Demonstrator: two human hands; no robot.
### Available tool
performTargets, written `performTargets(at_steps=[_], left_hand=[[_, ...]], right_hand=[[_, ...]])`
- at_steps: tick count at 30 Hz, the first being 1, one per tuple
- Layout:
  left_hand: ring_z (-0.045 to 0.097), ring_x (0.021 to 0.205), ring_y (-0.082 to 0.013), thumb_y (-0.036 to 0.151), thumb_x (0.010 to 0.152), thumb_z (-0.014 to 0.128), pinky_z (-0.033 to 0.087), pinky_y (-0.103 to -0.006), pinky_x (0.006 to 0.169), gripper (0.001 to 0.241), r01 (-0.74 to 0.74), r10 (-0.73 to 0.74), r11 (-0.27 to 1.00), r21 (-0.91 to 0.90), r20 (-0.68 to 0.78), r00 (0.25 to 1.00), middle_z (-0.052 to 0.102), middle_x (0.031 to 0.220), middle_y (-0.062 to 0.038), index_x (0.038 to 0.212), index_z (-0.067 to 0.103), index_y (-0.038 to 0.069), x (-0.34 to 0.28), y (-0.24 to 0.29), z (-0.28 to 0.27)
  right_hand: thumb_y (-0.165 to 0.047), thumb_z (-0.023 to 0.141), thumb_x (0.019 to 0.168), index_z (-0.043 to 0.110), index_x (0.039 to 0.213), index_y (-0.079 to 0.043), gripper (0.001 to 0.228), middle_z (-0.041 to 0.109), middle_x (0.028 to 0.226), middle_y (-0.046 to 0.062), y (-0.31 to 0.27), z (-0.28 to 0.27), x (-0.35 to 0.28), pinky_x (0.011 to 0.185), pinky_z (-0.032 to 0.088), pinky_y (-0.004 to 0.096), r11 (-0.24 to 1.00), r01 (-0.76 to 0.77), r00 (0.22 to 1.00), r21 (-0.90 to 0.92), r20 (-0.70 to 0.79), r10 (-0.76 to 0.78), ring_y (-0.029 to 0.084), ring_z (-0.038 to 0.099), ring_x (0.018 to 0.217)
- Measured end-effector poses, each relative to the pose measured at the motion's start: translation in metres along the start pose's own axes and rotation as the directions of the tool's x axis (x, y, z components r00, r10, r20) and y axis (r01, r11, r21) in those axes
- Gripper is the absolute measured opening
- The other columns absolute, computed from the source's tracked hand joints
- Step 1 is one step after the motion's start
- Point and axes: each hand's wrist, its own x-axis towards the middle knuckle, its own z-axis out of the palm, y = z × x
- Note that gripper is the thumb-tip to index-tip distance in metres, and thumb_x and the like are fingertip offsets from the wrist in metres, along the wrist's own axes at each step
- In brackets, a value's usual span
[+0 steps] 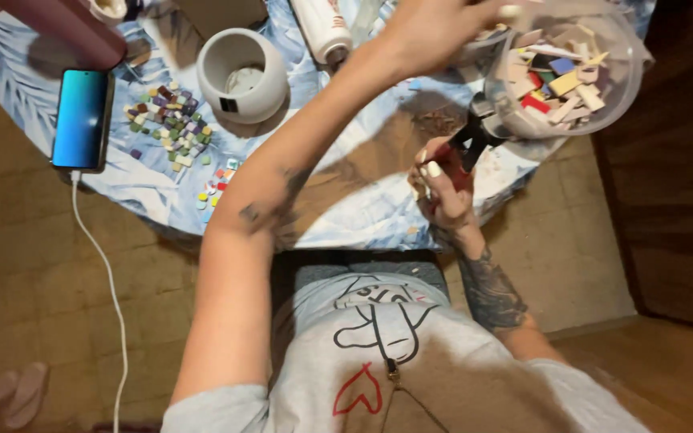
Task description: Cutting small mosaic tiles into smaller pieces using specialized nippers at a craft table
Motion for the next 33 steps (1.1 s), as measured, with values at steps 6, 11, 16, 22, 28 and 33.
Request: performTargets(at_steps=[6,11,16,22,28,33], left_hand=[[0.063,0.072,-0.0327,0.019,0.075,0.05,0.046,-0.0443,0.065,0.021,-0.014,0.004,0.994,0.112,0.084,0.996,0.065,0.074,-0.012,0.083,0.063,0.005,-0.005,0.002,0.017],[0.061,0.074,-0.0337,0.012,0.072,0.048,0.046,-0.0436,0.062,0.019,-0.005,-0.037,0.974,0.228,0.18,0.983,0.062,0.078,-0.015,0.086,0.058,0.004,-0.029,0.001,0.03],[0.058,0.075,-0.0349,0.004,0.07,0.046,0.047,-0.0429,0.058,0.02,-0.014,-0.093,0.927,0.375,0.265,0.96,0.059,0.082,-0.017,0.089,0.054,0.002,-0.06,0.013,0.031],[0.054,0.067,-0.0365,0.008,0.068,0.05,0.043,-0.0475,0.05,0.011,0.093,-0.206,0.741,0.665,0.093,0.974,0.056,0.074,-0.016,0.076,0.055,0.004,-0.152,0.031,0.046],[0.044,0.086,-0.0322,0.024,0.075,0.054,0.041,-0.0407,0.062,0.026,0.07,-0.023,0.663,0.745,-0.073,0.997,0.049,0.096,-0.011,0.098,0.057,0.013,-0.196,0.031,0.061],[0.047,0.081,-0.0304,0.026,0.082,0.047,0.04,-0.0418,0.064,0.02,0.03,0.097,0.746,0.666,-0.152,0.984,0.052,0.089,-0.009,0.082,0.058,0.009,-0.199,0.034,0.058]], right_hand=[[-0.025,0.043,0.082,0.039,0.084,-0.009,0.017,0.036,0.071,0.005,-0.041,0.035,-0.003,0.06,0.032,0.029,0.951,0.223,0.964,-0.214,0.192,-0.183,0.016,0.035,0.062],[-0.009,0.031,0.069,0.031,0.082,-0.006,0.013,0.03,0.065,0.005,-0.025,0.004,0.001,0.052,0.036,0.031,0.871,0.436,0.899,-0.226,0.072,-0.431,0.017,0.033,0.054],[-0.021,0.032,0.081,0.032,0.085,-0.002,0.019,0.027,0.06,0.005,-0.021,-0.002,-0.003,0.044,0.036,0.032,0.849,0.527,0.85,-0.041,0.002,-0.528,0.015,0.032,0.044],[-0.019,0.043,0.075,0.045,0.088,-0.01,0.016,0.042,0.075,0.002,-0.028,0.004,-0.013,0.064,0.036,0.026,0.959,0.251,0.96,0.128,-0.16,-0.23,0.013,0.039,0.067],[-0.016,0.043,0.078,0.045,0.09,-0.011,0.013,0.044,0.078,0.001,-0.031,0.009,-0.016,0.066,0.035,0.025,0.977,0.184,0.982,0.107,-0.063,-0.178,0.011,0.039,0.067],[-0.02,0.045,0.073,0.041,0.088,-0.012,0.017,0.038,0.078,0.001,-0.033,0.017,-0.02,0.071,0.039,0.027,0.993,0.092,0.989,-0.07,-0.112,-0.1,0.01,0.037,0.066]])
